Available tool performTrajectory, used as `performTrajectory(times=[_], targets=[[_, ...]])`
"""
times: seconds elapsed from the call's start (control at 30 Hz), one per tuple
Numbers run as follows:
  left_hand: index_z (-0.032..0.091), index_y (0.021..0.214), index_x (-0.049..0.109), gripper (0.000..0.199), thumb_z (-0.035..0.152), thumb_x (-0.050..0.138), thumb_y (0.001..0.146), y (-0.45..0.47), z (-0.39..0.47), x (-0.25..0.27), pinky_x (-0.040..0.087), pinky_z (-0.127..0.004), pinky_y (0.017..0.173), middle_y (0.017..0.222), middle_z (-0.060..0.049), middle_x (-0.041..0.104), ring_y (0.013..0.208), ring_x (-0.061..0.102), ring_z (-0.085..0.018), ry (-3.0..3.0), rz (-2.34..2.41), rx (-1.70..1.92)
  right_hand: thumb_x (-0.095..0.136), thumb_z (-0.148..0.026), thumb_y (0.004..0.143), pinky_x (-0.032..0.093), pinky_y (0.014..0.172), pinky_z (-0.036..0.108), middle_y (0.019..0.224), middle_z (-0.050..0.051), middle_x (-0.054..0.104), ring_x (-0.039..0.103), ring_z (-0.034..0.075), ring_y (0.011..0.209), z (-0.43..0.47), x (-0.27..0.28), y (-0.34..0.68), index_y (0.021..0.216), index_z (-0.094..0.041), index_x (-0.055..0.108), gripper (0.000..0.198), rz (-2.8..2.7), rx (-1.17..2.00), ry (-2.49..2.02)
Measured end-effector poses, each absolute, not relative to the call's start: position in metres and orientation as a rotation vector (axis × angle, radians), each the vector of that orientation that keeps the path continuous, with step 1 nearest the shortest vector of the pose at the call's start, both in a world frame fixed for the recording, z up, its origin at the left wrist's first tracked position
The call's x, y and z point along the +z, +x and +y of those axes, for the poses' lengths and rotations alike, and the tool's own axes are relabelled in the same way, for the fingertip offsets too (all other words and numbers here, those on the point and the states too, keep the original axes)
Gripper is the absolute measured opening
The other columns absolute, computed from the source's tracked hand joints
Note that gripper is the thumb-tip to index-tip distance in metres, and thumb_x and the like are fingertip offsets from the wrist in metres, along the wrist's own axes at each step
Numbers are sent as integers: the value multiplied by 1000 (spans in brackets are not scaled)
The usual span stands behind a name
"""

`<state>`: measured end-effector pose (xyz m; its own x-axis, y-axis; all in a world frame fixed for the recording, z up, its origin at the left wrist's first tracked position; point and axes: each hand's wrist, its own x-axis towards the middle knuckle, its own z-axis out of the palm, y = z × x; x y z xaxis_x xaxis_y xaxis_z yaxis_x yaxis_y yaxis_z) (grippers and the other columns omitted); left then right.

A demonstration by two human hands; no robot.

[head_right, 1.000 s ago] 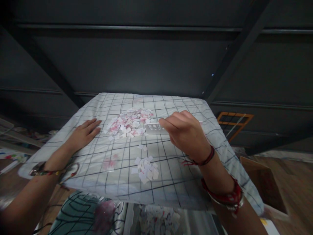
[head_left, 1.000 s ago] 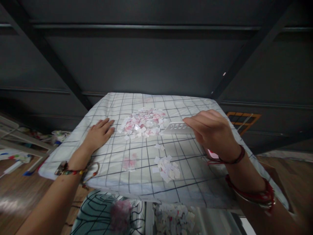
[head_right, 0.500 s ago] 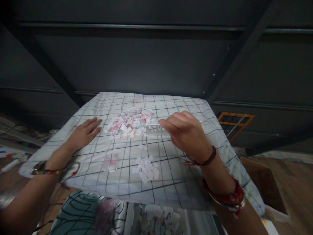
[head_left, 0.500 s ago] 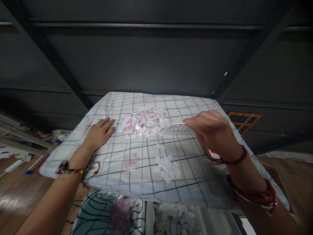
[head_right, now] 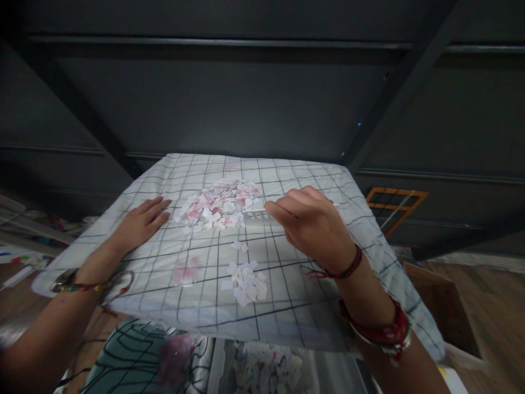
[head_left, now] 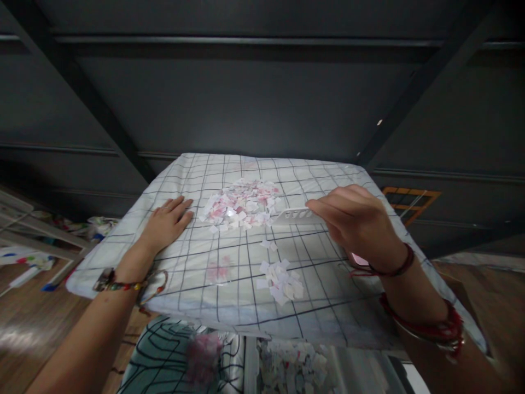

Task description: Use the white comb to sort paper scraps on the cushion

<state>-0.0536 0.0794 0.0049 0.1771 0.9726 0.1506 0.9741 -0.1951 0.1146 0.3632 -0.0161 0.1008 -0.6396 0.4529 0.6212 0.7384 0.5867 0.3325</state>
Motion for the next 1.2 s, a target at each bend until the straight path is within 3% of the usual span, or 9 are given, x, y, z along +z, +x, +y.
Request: performTrajectory(times=[0.1,0.4,0.6,0.93,1.2], targets=[[29,151,57,56,48,37,102,-55,80,4,41,-55,121,161,-8,55,151,47,-33,-2400,-1973,-313,48,0,87,40,68,35,69,-2,66,52,18,67,-17,102,366,91,-23,70,32,-2365,-734,-927],[23,153,54,60,49,33,103,-54,79,6,41,-54,121,166,-11,48,152,45,-35,-2408,-1981,-232,49,0,88,40,68,34,70,-1,66,54,18,68,-16,100,364,92,-21,68,29,-2321,-861,-939],[27,153,53,58,49,32,104,-51,79,8,40,-50,123,167,-9,47,154,43,-32,-2393,-1987,-207,50,2,88,38,68,34,73,-2,66,50,18,69,-14,96,361,99,-21,67,31,-2334,-846,-882],[27,152,55,58,49,34,103,-54,79,6,41,-56,121,165,-10,48,153,44,-34,-2413,-1989,-261,48,1,87,40,67,34,71,-2,66,52,17,66,-20,107,368,95,-23,68,33,-2369,-756,-864],[19,155,52,63,48,30,103,-49,79,6,37,-57,124,167,-14,45,155,41,-37,-2399,-2016,-225,50,1,87,37,68,35,70,-1,65,51,19,69,-15,100,365,94,-22,68,29,-2317,-872,-891]])
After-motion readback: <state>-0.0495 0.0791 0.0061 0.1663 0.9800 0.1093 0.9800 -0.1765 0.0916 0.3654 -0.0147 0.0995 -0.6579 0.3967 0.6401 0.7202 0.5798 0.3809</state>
